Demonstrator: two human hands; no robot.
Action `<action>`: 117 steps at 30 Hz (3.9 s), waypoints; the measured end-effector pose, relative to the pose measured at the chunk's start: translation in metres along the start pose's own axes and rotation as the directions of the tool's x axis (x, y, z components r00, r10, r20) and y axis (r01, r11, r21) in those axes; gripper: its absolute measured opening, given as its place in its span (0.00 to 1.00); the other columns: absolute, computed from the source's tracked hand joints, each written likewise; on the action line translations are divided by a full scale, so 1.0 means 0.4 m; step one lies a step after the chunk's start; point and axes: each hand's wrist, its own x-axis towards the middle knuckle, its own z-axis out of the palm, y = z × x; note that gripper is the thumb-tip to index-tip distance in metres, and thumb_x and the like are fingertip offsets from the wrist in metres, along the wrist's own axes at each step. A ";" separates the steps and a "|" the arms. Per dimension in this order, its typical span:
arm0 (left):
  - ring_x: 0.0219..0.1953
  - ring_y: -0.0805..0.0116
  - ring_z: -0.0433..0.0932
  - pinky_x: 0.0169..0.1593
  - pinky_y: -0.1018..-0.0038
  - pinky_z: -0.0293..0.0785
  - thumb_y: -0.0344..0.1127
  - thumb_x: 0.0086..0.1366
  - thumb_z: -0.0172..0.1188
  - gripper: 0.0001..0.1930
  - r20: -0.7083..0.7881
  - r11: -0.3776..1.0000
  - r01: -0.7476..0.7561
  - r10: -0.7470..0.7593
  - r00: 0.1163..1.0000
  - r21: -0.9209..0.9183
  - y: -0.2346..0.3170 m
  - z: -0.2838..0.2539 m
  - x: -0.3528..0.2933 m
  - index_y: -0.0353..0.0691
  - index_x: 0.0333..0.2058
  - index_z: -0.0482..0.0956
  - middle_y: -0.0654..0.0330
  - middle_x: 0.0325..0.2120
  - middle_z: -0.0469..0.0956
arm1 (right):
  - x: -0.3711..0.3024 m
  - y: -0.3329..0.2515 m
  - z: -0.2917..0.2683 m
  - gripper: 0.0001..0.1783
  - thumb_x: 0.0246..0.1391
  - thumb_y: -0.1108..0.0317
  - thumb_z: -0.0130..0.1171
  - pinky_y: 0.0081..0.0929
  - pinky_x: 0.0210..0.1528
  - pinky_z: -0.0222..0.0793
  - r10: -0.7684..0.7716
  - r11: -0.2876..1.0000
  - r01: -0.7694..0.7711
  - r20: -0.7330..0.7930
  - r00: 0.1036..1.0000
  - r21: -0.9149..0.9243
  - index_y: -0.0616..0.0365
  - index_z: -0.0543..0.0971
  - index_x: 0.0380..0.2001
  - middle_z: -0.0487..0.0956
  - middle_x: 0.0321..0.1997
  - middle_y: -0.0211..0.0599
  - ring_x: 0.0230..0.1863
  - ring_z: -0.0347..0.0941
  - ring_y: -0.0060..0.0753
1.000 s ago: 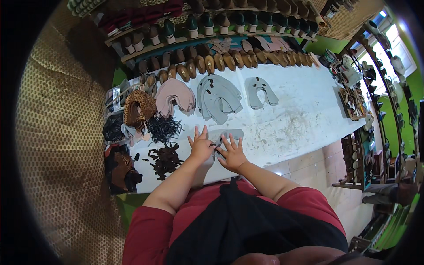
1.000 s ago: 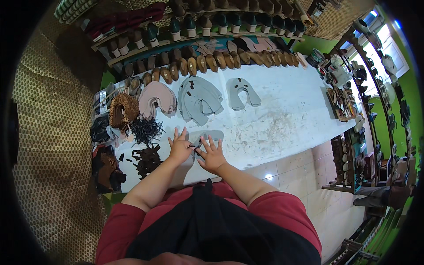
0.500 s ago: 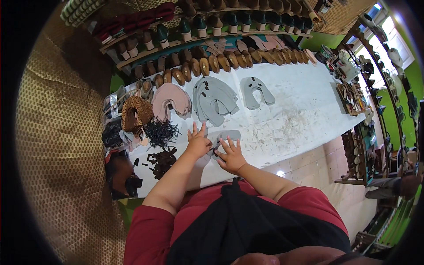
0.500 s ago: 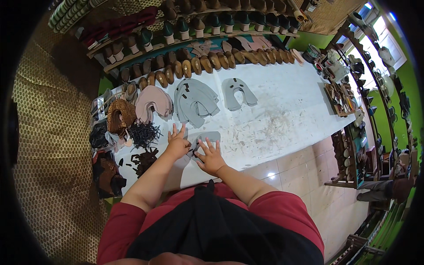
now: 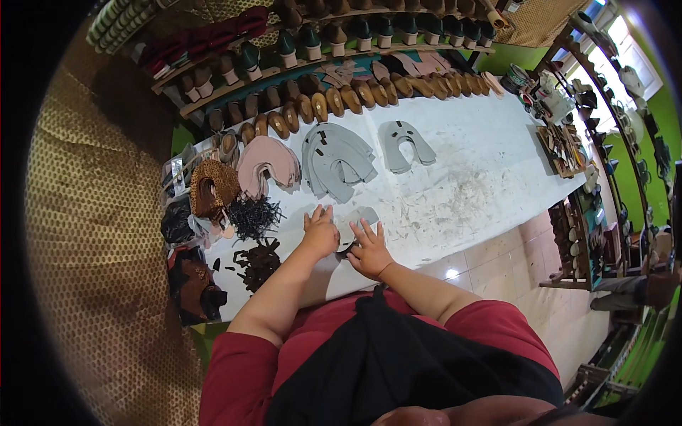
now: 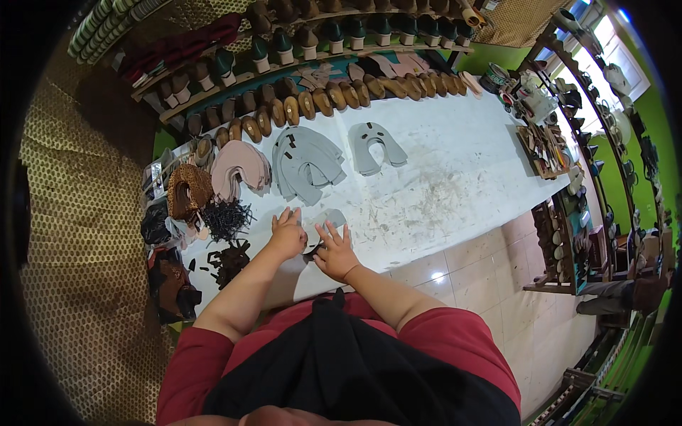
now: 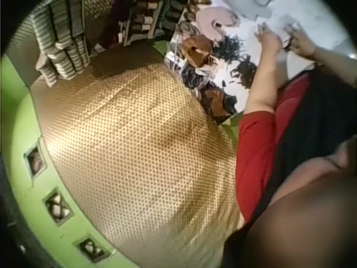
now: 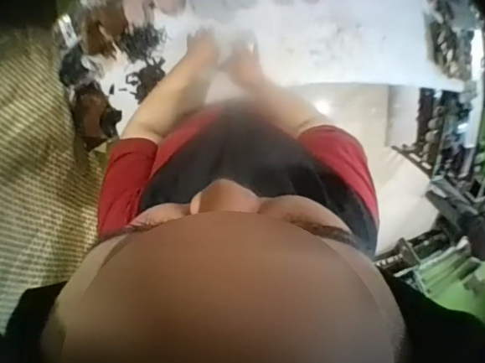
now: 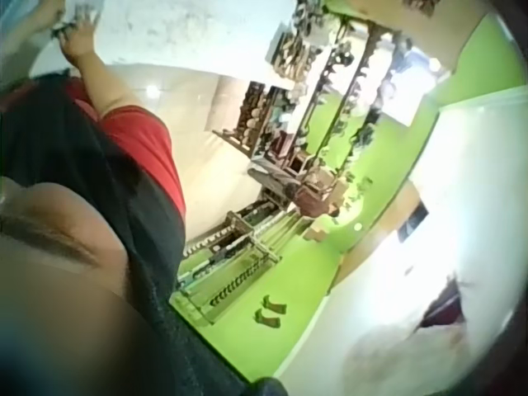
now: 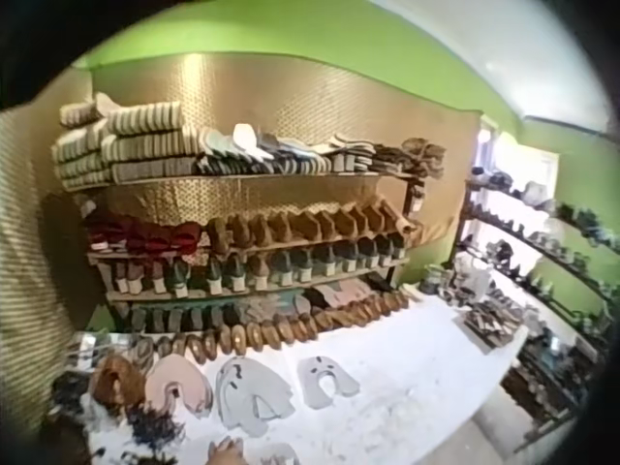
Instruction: Organizing and preparing shoe upper components and laces on a workbench in a factory setting.
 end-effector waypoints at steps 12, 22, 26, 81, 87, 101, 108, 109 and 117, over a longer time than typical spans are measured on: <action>0.71 0.38 0.48 0.68 0.39 0.44 0.38 0.48 0.69 0.04 -0.122 0.998 0.007 -0.015 0.992 -0.068 -0.005 -0.023 -0.028 0.55 0.26 0.88 0.46 0.69 0.55 | -0.008 0.009 0.005 0.10 0.47 0.53 0.65 0.76 0.68 0.33 -0.104 0.993 0.106 -0.045 0.994 0.051 0.45 0.85 0.25 0.58 0.73 0.41 0.74 0.45 0.57; 0.71 0.40 0.49 0.68 0.40 0.45 0.36 0.43 0.68 0.05 -0.084 0.998 -0.017 0.012 0.996 -0.055 0.015 -0.033 -0.026 0.53 0.23 0.88 0.47 0.69 0.57 | -0.004 0.004 0.005 0.12 0.46 0.50 0.67 0.76 0.68 0.32 -0.067 0.997 0.067 0.011 0.998 -0.026 0.45 0.85 0.24 0.57 0.74 0.37 0.75 0.42 0.57; 0.70 0.43 0.52 0.68 0.41 0.47 0.36 0.42 0.68 0.05 -0.123 0.994 -0.110 0.107 0.987 -0.021 0.016 -0.031 -0.021 0.51 0.22 0.88 0.50 0.67 0.61 | -0.003 0.003 0.000 0.12 0.46 0.50 0.67 0.75 0.68 0.32 -0.053 0.999 0.053 0.027 0.998 -0.007 0.45 0.85 0.24 0.56 0.74 0.38 0.76 0.42 0.56; 0.74 0.56 0.46 0.69 0.39 0.34 0.47 0.66 0.55 0.37 0.058 0.960 -0.229 0.223 0.973 0.159 -0.002 0.041 -0.052 0.45 0.70 0.53 0.58 0.72 0.49 | 0.007 0.006 0.022 0.31 0.57 0.59 0.56 0.69 0.71 0.30 0.251 0.964 -0.244 0.064 0.966 -0.103 0.55 0.67 0.63 0.53 0.75 0.42 0.77 0.42 0.49; 0.74 0.52 0.44 0.69 0.38 0.33 0.51 0.64 0.56 0.41 -0.139 0.988 -0.068 0.087 0.986 0.137 -0.090 0.020 -0.189 0.42 0.70 0.52 0.54 0.73 0.45 | 0.019 -0.015 -0.009 0.38 0.60 0.47 0.50 0.66 0.73 0.26 -0.066 0.990 0.105 0.343 0.937 -0.096 0.50 0.59 0.70 0.58 0.75 0.33 0.77 0.45 0.39; 0.74 0.45 0.42 0.68 0.37 0.37 0.54 0.59 0.62 0.47 -0.244 0.935 0.340 -0.309 0.919 0.098 -0.357 -0.013 -0.653 0.43 0.70 0.50 0.50 0.73 0.43 | 0.175 -0.110 0.099 0.27 0.57 0.49 0.56 0.79 0.68 0.28 0.082 0.972 -0.002 0.329 0.941 -0.235 0.46 0.75 0.57 0.62 0.72 0.34 0.76 0.45 0.44; 0.73 0.39 0.41 0.68 0.38 0.39 0.54 0.59 0.60 0.46 -0.196 0.914 0.397 -0.376 0.905 0.079 -0.400 0.001 -0.755 0.40 0.70 0.50 0.44 0.72 0.41 | 0.276 -0.160 0.186 0.11 0.48 0.56 0.64 0.81 0.67 0.32 0.386 0.899 -0.340 0.133 0.913 -0.274 0.46 0.87 0.33 0.64 0.71 0.34 0.77 0.43 0.48; 0.73 0.39 0.40 0.68 0.38 0.39 0.54 0.59 0.60 0.47 -0.189 0.914 0.399 -0.381 0.905 0.067 -0.407 0.006 -0.771 0.41 0.70 0.50 0.43 0.72 0.40 | 0.280 -0.171 0.192 0.11 0.46 0.57 0.65 0.80 0.67 0.32 0.400 0.895 -0.359 0.121 0.908 -0.264 0.45 0.87 0.33 0.64 0.71 0.34 0.77 0.43 0.49; 0.74 0.41 0.38 0.70 0.41 0.38 0.56 0.59 0.61 0.48 -0.213 0.888 0.459 -0.443 0.871 0.026 -0.406 0.041 -0.824 0.41 0.71 0.49 0.46 0.73 0.39 | 0.299 -0.312 0.241 0.09 0.45 0.58 0.64 0.82 0.65 0.35 0.464 0.885 -0.463 0.201 0.863 -0.053 0.44 0.87 0.31 0.65 0.70 0.38 0.76 0.45 0.51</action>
